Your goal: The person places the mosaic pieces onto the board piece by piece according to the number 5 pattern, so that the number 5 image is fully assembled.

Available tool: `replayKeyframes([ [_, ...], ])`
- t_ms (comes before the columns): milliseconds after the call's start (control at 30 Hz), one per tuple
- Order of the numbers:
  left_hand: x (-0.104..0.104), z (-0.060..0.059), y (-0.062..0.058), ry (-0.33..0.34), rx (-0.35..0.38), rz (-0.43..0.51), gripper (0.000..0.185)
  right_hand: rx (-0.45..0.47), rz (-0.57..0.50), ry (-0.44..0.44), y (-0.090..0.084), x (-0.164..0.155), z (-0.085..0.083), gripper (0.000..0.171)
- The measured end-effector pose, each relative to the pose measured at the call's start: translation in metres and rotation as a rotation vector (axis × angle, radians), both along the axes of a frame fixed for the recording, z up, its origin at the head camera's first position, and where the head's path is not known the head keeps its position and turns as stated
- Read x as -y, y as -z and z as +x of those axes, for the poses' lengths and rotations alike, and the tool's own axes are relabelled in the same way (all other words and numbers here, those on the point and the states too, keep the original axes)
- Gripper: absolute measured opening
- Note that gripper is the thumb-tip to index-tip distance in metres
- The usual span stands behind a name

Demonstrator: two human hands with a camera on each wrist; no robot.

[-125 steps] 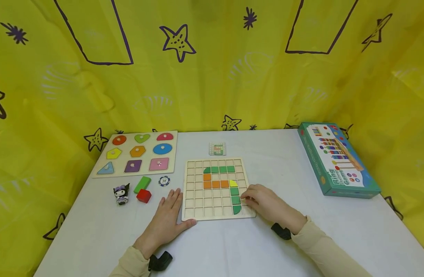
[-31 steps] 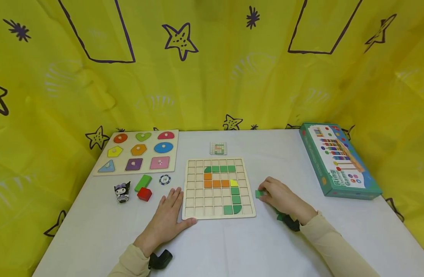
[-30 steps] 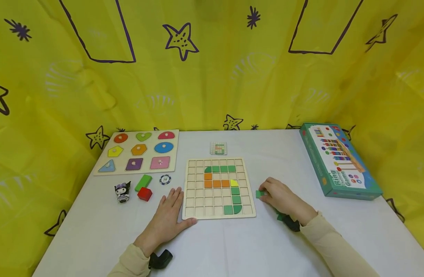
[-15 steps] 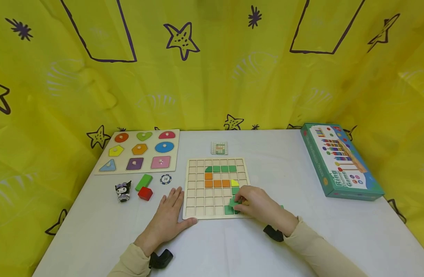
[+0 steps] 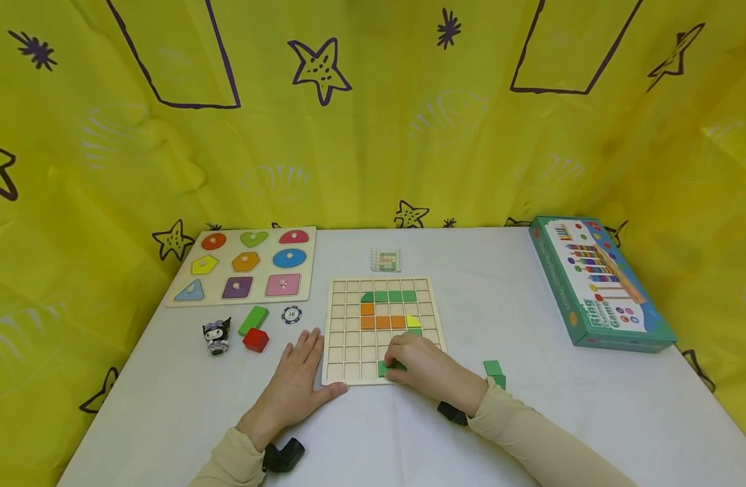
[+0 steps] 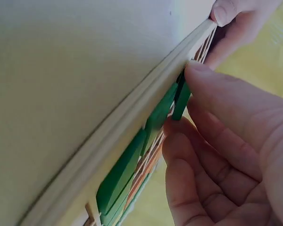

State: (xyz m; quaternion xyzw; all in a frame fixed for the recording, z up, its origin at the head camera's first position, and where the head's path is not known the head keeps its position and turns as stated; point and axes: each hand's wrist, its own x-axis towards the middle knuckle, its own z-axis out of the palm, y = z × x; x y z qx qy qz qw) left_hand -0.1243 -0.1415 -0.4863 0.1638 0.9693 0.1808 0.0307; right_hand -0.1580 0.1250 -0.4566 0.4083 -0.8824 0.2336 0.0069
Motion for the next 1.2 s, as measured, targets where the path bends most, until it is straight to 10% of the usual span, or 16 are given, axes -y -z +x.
replayKeyframes([
  [333, -0.002, 0.001, -0.001, 0.006, 0.002, 0.009, 0.100, -0.016, -0.031, 0.000, -0.002, -0.018, 0.000, 0.002],
  [767, 0.000, 0.000, -0.002, 0.008, 0.007, 0.003, 0.101, 0.165, 0.031, 0.361, -0.014, -0.149, 0.002, 0.008],
  [1200, 0.000, 0.000, 0.002, 0.005, -0.006, 0.009, 0.101, 0.258, -0.011, 0.274, -0.005, -0.174, 0.006, 0.017],
])
